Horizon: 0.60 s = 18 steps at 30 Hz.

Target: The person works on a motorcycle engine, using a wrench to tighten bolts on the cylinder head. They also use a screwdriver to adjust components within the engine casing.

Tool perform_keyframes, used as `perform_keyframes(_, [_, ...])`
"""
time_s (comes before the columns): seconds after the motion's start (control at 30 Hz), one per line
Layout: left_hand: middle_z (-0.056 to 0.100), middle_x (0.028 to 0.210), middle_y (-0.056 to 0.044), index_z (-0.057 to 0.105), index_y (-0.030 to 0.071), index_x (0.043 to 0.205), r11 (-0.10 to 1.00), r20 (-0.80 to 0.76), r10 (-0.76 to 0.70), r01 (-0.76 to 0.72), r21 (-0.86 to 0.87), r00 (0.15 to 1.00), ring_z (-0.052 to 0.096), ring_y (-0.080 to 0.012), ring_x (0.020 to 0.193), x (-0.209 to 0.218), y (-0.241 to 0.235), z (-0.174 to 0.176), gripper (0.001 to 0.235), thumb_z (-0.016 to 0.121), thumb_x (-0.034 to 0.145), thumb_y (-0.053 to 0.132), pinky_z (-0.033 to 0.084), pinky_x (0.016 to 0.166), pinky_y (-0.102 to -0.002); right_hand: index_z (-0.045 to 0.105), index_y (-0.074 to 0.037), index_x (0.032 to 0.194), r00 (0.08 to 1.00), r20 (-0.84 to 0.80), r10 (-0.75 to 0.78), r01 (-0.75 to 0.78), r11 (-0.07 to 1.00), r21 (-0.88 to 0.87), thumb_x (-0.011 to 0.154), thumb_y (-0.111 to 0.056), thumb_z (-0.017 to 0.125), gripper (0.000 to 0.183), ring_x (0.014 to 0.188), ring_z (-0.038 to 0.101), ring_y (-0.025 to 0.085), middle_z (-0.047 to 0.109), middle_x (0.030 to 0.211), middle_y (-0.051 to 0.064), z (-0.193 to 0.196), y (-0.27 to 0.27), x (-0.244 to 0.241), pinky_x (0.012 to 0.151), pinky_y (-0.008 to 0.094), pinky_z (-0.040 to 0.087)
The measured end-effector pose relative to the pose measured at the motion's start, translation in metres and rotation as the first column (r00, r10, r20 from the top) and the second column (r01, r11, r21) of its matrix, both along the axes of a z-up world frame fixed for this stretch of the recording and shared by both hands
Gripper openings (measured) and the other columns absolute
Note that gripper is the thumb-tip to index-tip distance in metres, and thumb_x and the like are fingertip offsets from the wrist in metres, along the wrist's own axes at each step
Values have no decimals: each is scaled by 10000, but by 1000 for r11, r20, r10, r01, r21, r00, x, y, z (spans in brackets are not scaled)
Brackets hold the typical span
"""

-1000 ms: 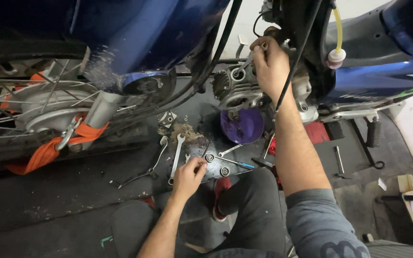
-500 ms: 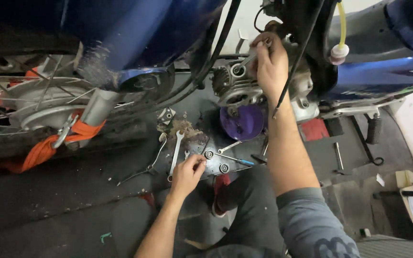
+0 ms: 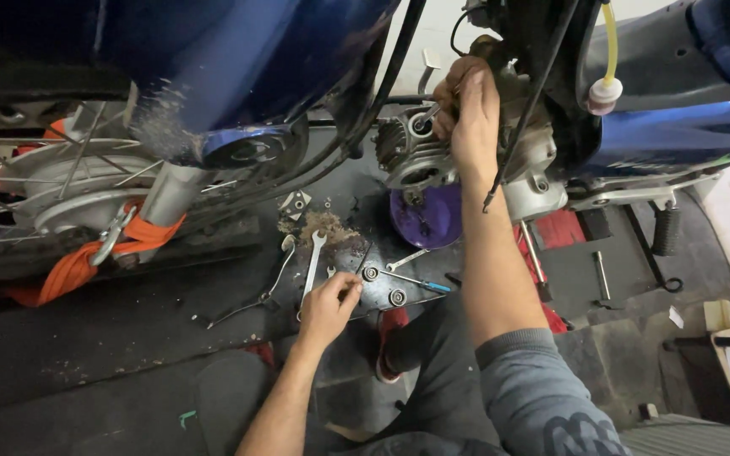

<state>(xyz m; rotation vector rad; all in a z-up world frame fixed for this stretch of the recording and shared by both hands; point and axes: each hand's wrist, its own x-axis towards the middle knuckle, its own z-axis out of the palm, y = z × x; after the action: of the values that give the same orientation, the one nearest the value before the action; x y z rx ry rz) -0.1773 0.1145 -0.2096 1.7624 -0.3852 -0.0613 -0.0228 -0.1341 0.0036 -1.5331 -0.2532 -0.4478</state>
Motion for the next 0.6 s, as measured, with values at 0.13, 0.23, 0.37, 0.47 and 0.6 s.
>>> perform_keyframes(0.13, [781,889,-85,711,107,1023,1000,10,-2,1,9,1000,777,-244,790,3,-1,-1,172,705,932,253,583,661,-352,513,-84,1137,993,57,-106,103,993,56,1126,-526,405,454,553,371,105,528,812,72,-14,-7,11,488,276,301])
perform_keyframes(0.23, [785,883,-83,718,111,1021,999,-22,-4,5,40,1000,776,-249,789,4,-3,-2,175,706,931,261,576,651,-359,489,-80,1078,983,108,-145,140,988,59,1117,-542,381,476,532,384,117,523,768,72,-14,-3,8,471,285,324])
perform_keyframes(0.37, [781,895,-88,712,105,1028,1000,23,7,-7,24,1000,776,-254,797,2,-3,-7,177,703,933,254,579,662,-356,463,-74,1023,980,142,-142,138,990,36,1136,-530,376,477,546,397,131,506,753,71,-15,-4,8,488,299,354])
perform_keyframes(0.47, [783,898,-84,709,109,1028,1000,11,-9,9,17,1000,777,-252,808,3,-3,-6,171,698,941,255,579,665,-355,448,-73,997,979,166,-117,112,993,40,1152,-497,381,456,555,399,137,497,751,72,-13,-3,8,493,303,365])
perform_keyframes(0.6, [784,902,-82,712,110,1032,1000,-21,-15,15,25,1000,777,-249,807,3,-4,-6,176,699,937,256,577,661,-355,443,-76,985,980,158,-117,111,993,46,1164,-453,384,422,536,371,121,479,727,62,-10,-1,6,478,287,349])
